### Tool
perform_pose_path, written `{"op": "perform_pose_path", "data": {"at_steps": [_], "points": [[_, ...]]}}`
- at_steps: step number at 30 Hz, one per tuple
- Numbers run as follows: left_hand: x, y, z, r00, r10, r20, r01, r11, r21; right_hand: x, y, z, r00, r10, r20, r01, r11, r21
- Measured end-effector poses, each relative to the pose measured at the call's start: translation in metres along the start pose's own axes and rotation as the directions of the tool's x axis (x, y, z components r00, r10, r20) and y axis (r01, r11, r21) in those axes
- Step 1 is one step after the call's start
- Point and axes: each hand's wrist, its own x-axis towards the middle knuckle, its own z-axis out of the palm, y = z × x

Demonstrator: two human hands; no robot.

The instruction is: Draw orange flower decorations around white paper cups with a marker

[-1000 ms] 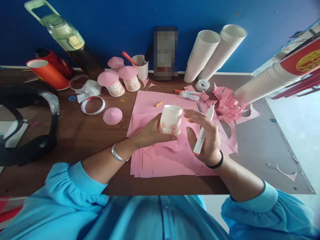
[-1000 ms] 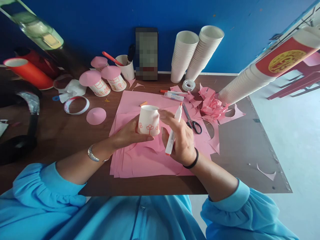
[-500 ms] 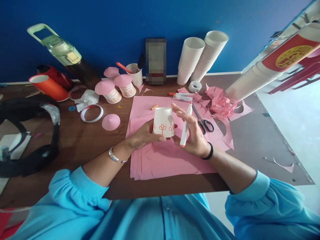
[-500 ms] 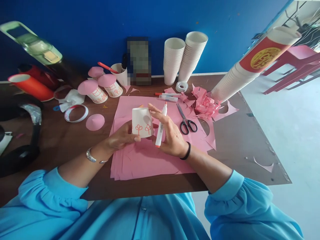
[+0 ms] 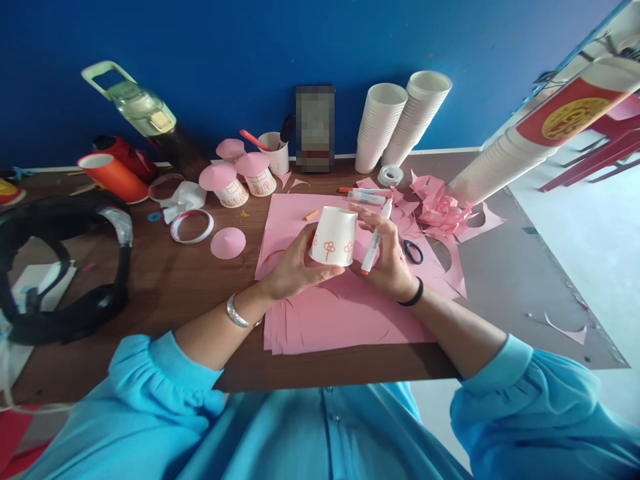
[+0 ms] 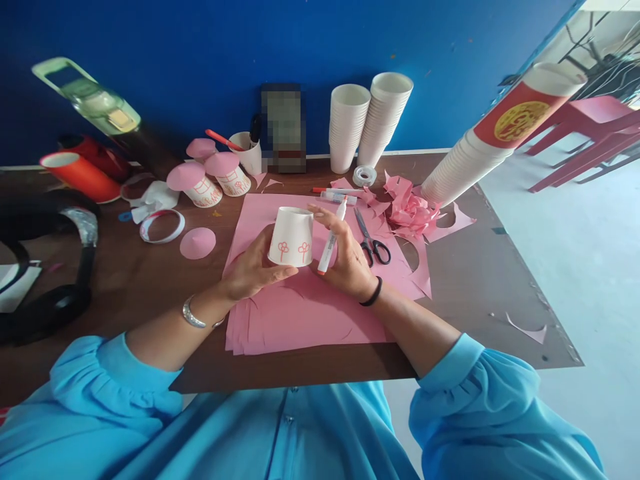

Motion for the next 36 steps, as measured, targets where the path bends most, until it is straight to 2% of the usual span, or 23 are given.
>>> {"op": "perform_pose_path", "data": {"at_steps": [2,6,13,16,20,25,28,30,33,36], "points": [[-0.001,0.003,0.005,0.999,0.051,-0.018,-0.049,0.997,0.058,-0.001,0.000,0.001,1.000,0.000,-0.007,-0.001,1.000,-0.009],[-0.005,0.003,0.011,0.996,0.081,-0.035,-0.075,0.985,0.154,-0.002,0.002,0.002,1.000,0.001,-0.022,-0.002,1.000,-0.010],[-0.009,0.002,0.011,0.988,0.146,-0.052,-0.131,0.965,0.228,-0.005,0.008,0.004,0.999,0.028,0.025,-0.030,0.998,0.062],[-0.008,0.006,0.010,0.990,0.140,0.012,-0.140,0.979,0.148,-0.005,0.009,0.003,0.999,0.035,0.032,-0.037,0.997,0.068],[-0.006,0.008,0.005,0.994,0.077,0.074,-0.081,0.995,0.063,-0.005,0.009,0.003,0.999,0.041,0.028,-0.042,0.998,0.046],[-0.004,-0.004,-0.003,0.993,0.115,0.030,-0.111,0.988,-0.109,-0.003,0.007,0.001,0.996,0.064,0.059,-0.066,0.998,0.024],[-0.002,-0.010,-0.006,0.992,0.108,-0.063,-0.121,0.959,-0.257,-0.002,0.005,-0.004,0.980,0.182,0.081,-0.178,0.982,-0.058],[-0.002,-0.012,-0.008,0.988,0.103,-0.118,-0.135,0.944,-0.302,-0.003,0.003,-0.006,0.960,0.236,0.147,-0.221,0.969,-0.111],[-0.001,-0.009,-0.008,0.991,0.044,-0.124,-0.084,0.938,-0.337,-0.008,0.001,-0.008,0.938,0.236,0.253,-0.198,0.966,-0.165],[-0.001,-0.003,-0.009,0.993,-0.019,-0.112,-0.023,0.929,-0.368,-0.013,-0.001,-0.005,0.939,0.221,0.262,-0.163,0.960,-0.226]]}}
